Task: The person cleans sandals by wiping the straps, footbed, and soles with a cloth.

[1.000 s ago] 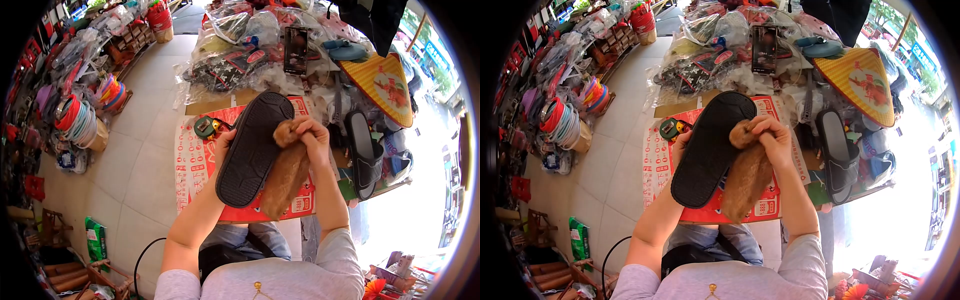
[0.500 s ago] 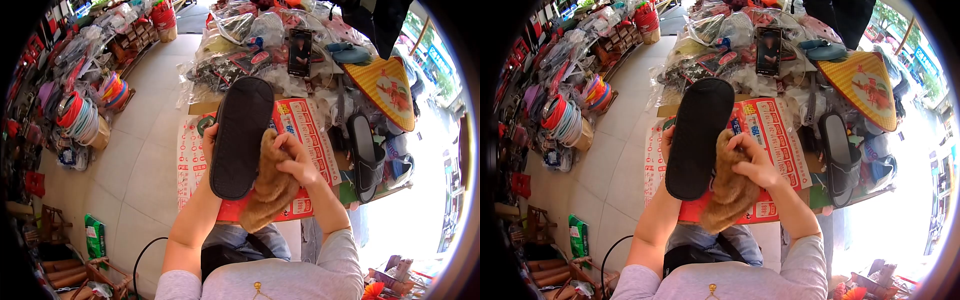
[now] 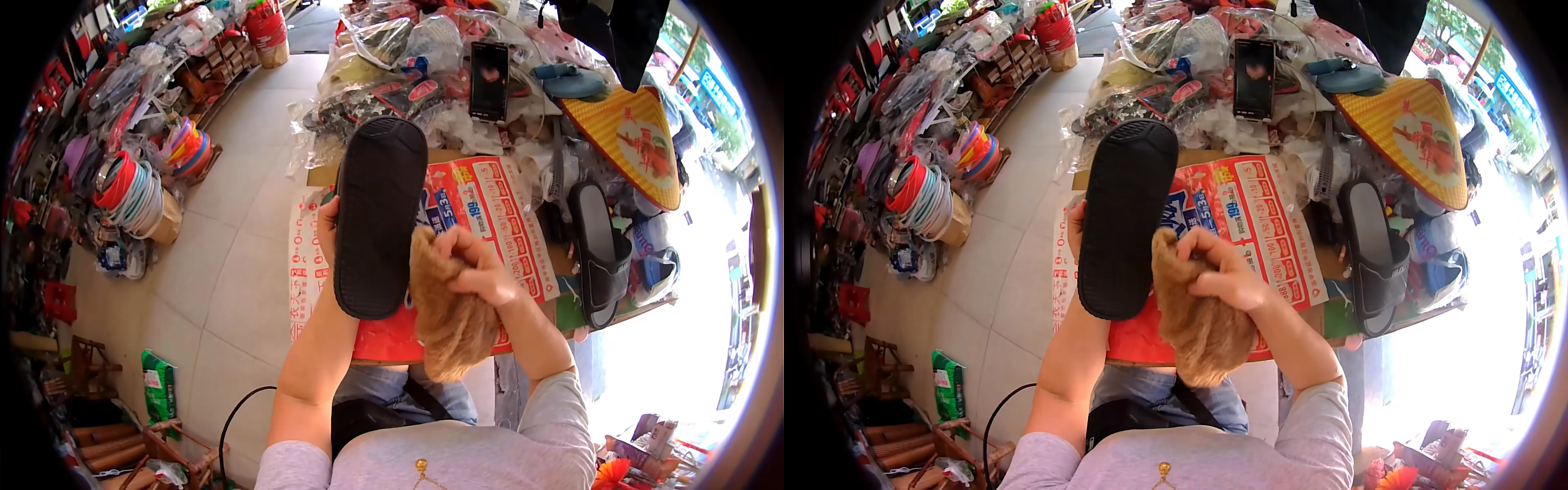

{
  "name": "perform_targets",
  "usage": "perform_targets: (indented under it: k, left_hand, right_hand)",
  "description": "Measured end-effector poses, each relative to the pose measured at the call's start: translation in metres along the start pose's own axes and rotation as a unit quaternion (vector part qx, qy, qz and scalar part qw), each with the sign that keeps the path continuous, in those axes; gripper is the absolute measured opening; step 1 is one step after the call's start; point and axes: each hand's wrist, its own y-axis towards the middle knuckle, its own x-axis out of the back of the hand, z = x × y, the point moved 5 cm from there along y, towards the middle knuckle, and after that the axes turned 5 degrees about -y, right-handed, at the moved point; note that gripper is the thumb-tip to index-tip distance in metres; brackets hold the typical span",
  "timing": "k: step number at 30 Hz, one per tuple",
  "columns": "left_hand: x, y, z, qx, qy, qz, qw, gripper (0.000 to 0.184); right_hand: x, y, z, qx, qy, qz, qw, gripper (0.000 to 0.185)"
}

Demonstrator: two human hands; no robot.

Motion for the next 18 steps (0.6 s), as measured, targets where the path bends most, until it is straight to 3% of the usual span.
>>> perform_targets:
  k: [1,3,4,5,7,12,13,15,16,18]
  left_hand:
    - [-0.001,0.000,-0.001,-0.004,0.002,0.009,1.000,0.043]
    - [-0.013,-0.003,0.005,-0.004,0.003,0.000,1.000,0.043]
    - [-0.018,-0.004,0.006,-0.008,0.007,-0.007,1.000,0.043]
    - [-0.016,-0.003,0.006,-0.008,0.007,-0.006,1.000,0.043]
    - [-0.016,-0.002,0.007,0.019,-0.020,0.057,0.998,0.045]
    - [-0.015,-0.004,-0.005,0.000,0.007,0.055,0.998,0.051]
    - [-0.013,-0.004,-0.008,-0.011,0.022,0.048,0.999,0.053]
    - [-0.014,-0.002,-0.009,-0.012,0.017,0.049,0.999,0.054]
    - [-0.014,-0.002,-0.009,-0.015,0.013,0.052,0.998,0.056]
    - [-0.004,0.000,-0.011,0.004,0.034,0.059,0.998,0.057]
  right_hand:
    - [0.000,0.003,0.002,-0.001,0.001,-0.003,1.000,0.036]
    - [0.013,0.007,0.001,-0.030,0.121,-0.147,0.981,0.035]
    - [0.018,0.008,-0.006,-0.016,0.018,-0.155,0.988,0.035]
    - [0.014,0.008,-0.006,-0.015,0.017,-0.154,0.988,0.035]
    - [-0.005,0.007,-0.008,-0.014,-0.038,-0.057,0.998,0.035]
    - [-0.013,0.001,0.000,-0.024,-0.010,0.078,0.997,0.030]
    - [-0.012,0.001,0.001,-0.024,-0.009,0.078,0.997,0.030]
    - [-0.001,0.003,0.004,-0.064,0.106,-0.028,0.992,0.030]
    - [0.006,0.006,0.000,-0.059,0.078,-0.067,0.993,0.031]
    - [0.001,0.008,-0.009,-0.051,0.037,-0.015,0.998,0.032]
